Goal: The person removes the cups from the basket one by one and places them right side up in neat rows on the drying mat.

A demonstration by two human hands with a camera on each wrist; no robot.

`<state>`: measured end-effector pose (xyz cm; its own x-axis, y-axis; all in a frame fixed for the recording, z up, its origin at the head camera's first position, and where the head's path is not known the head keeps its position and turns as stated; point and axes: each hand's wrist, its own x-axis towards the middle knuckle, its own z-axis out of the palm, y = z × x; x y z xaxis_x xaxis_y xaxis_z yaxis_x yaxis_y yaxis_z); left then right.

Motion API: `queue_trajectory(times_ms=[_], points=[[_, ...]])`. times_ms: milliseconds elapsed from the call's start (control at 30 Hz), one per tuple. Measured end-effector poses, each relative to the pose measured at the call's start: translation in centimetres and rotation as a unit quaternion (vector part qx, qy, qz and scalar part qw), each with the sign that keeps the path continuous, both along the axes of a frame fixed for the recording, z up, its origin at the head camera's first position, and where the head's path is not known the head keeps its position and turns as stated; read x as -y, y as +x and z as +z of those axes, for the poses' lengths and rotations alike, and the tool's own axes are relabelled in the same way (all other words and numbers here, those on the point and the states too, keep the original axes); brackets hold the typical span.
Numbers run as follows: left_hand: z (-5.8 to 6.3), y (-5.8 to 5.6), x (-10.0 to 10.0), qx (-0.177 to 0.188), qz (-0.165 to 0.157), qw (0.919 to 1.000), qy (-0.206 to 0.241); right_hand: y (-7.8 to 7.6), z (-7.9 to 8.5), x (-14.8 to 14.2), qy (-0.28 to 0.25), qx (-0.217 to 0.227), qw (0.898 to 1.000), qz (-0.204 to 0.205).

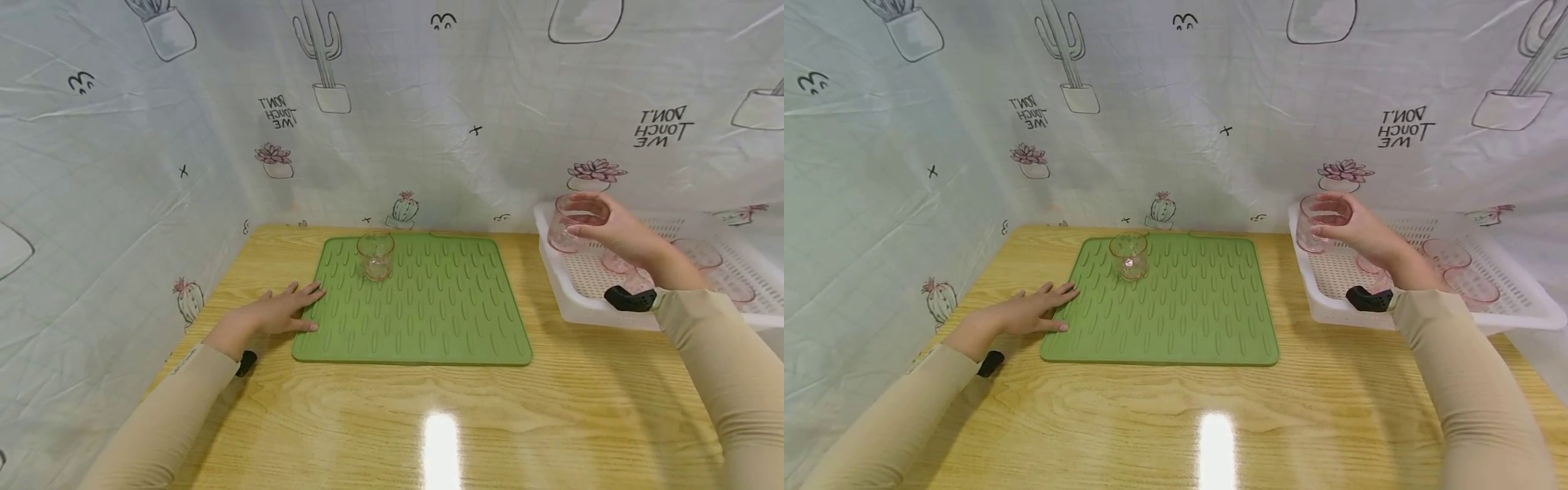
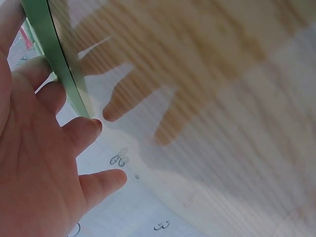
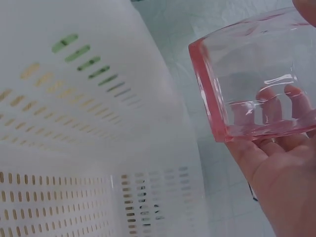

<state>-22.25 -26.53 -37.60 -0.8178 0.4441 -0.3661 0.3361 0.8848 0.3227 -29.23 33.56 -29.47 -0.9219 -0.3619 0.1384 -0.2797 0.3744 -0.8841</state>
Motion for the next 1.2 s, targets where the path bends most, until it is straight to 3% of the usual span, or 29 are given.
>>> queue_trajectory(times_ms=[533,767,1200], points=[[0.0,0.1,0.0,0.006,0.005,0.9999,0.010,0.7,1.3,2.9,0.001,-0.008,1.000,0.023],[0.1,0.1,0.0,0.003,0.006,0.9999,0.008,1.1,1.7,5.0,-0.043,0.016,0.998,0.039],[-0.4,-0.1,0.2,0.002,0.004,0.9999,0.010,1.1,1.2,8.3,-0.056,0.003,0.995,0.080]])
